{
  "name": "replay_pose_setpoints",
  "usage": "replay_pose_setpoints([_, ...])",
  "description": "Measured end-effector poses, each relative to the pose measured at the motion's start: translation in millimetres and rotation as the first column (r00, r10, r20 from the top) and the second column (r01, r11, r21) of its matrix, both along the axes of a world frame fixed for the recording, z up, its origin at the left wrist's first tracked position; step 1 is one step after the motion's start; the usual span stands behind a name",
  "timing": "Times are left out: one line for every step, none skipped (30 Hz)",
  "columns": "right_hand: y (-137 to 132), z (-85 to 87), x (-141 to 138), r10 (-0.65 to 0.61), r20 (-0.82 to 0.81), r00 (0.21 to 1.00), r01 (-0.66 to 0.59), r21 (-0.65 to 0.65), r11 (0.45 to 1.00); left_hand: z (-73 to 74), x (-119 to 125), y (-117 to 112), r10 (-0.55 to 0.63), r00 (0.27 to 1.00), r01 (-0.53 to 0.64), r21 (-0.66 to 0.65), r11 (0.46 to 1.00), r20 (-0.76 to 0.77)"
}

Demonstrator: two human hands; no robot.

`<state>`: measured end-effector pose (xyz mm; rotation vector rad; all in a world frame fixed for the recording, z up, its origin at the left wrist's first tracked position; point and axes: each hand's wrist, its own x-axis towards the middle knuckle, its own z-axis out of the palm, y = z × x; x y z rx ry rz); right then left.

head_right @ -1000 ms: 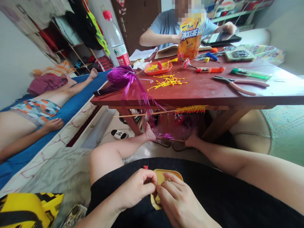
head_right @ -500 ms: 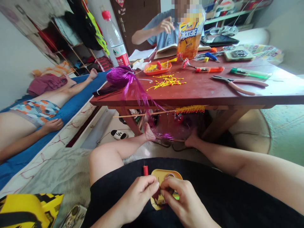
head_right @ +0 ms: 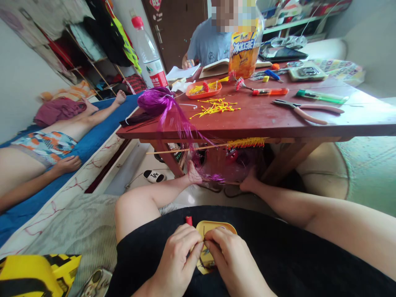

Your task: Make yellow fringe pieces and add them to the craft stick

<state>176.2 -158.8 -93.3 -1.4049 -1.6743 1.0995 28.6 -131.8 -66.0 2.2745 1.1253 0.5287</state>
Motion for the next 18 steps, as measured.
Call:
replay_pose_setpoints([0.6, -0.4, -0.9, 0.005, 0.004, 1.000, -0.005, 0.013, 1.000, -0.5, -0.8, 0.2, -0.003, 1.000, 0.004, 0.016, 1.000, -0.012])
replay_pose_setpoints([1.2, -0.8, -1.7, 0.008, 0.005, 1.000, -0.008, 0.028, 1.000, -0.9, -1.6, 0.4, -0.010, 1.000, 0.010, 0.030, 1.000, -0.022])
replay_pose_setpoints([1.7, -1.2, -2.4, 0.009, 0.005, 1.000, -0.009, 0.043, 0.999, -0.9, -2.2, 0.8, -0.016, 0.999, 0.017, 0.044, 0.999, -0.031])
replay_pose_setpoints([2.2, -1.5, -3.1, 0.004, 0.006, 1.000, -0.004, 0.054, 0.999, -0.7, -2.8, 1.2, -0.022, 0.999, 0.024, 0.059, 0.998, -0.037])
replay_pose_setpoints([2.5, -1.8, -3.6, 0.000, 0.009, 1.000, 0.000, 0.059, 0.998, -0.3, -3.3, 1.7, -0.028, 0.999, 0.031, 0.072, 0.997, -0.042])
replay_pose_setpoints([2.7, -2.1, -4.0, -0.006, 0.013, 1.000, 0.005, 0.062, 0.998, 0.3, -3.7, 2.0, -0.033, 0.998, 0.037, 0.082, 0.996, -0.047])
replay_pose_setpoints([2.9, -2.4, -4.1, -0.008, 0.019, 1.000, 0.007, 0.061, 0.998, 0.9, -4.1, 2.3, -0.038, 0.998, 0.042, 0.090, 0.995, -0.051])
replay_pose_setpoints([2.9, -2.9, -4.1, -0.002, 0.028, 1.000, 0.001, 0.055, 0.998, 1.5, -4.5, 2.3, -0.040, 0.998, 0.045, 0.095, 0.994, -0.054])
replay_pose_setpoints([2.9, -3.4, -3.9, 0.006, 0.038, 0.999, -0.008, 0.051, 0.999, 1.8, -4.9, 2.2, -0.043, 0.997, 0.048, 0.096, 0.994, -0.057])
replay_pose_setpoints([3.0, -4.1, -3.5, 0.014, 0.050, 0.999, -0.016, 0.047, 0.999, 1.8, -5.2, 1.9, -0.045, 0.997, 0.050, 0.096, 0.994, -0.058])
replay_pose_setpoints([3.1, -4.8, -3.2, 0.021, 0.064, 0.998, -0.024, 0.044, 0.999, 1.3, -5.5, 1.5, -0.045, 0.997, 0.050, 0.094, 0.994, -0.057])
replay_pose_setpoints([3.2, -5.4, -2.8, 0.027, 0.079, 0.997, -0.030, 0.043, 0.999, 0.4, -5.6, 1.0, -0.044, 0.998, 0.048, 0.091, 0.995, -0.053])
replay_pose_setpoints([3.4, -5.9, -2.5, 0.031, 0.092, 0.995, -0.036, 0.048, 0.998, -0.8, -5.6, 0.7, -0.042, 0.998, 0.046, 0.089, 0.995, -0.049])
replay_pose_setpoints([3.7, -6.2, -2.3, 0.034, 0.103, 0.994, -0.040, 0.059, 0.997, -2.3, -5.5, 0.7, -0.039, 0.998, 0.043, 0.087, 0.995, -0.044])
replay_pose_setpoints([4.0, -6.2, -2.3, 0.030, 0.112, 0.993, -0.038, 0.072, 0.997, -3.7, -5.1, 1.0, -0.036, 0.999, 0.039, 0.083, 0.996, -0.040])
replay_pose_setpoints([4.2, -5.9, -2.4, 0.030, 0.116, 0.993, -0.040, 0.083, 0.996, -4.5, -4.5, 1.8, -0.032, 0.999, 0.035, 0.078, 0.996, -0.038])
replay_pose_setpoints([4.4, -5.3, -2.5, 0.025, 0.114, 0.993, -0.036, 0.095, 0.995, -4.5, -3.9, 2.9, -0.029, 0.999, 0.031, 0.071, 0.997, -0.039])
replay_pose_setpoints([4.5, -4.5, -2.7, 0.020, 0.107, 0.994, -0.031, 0.102, 0.994, -3.1, -3.4, 4.3, -0.027, 0.999, 0.029, 0.059, 0.998, -0.047])
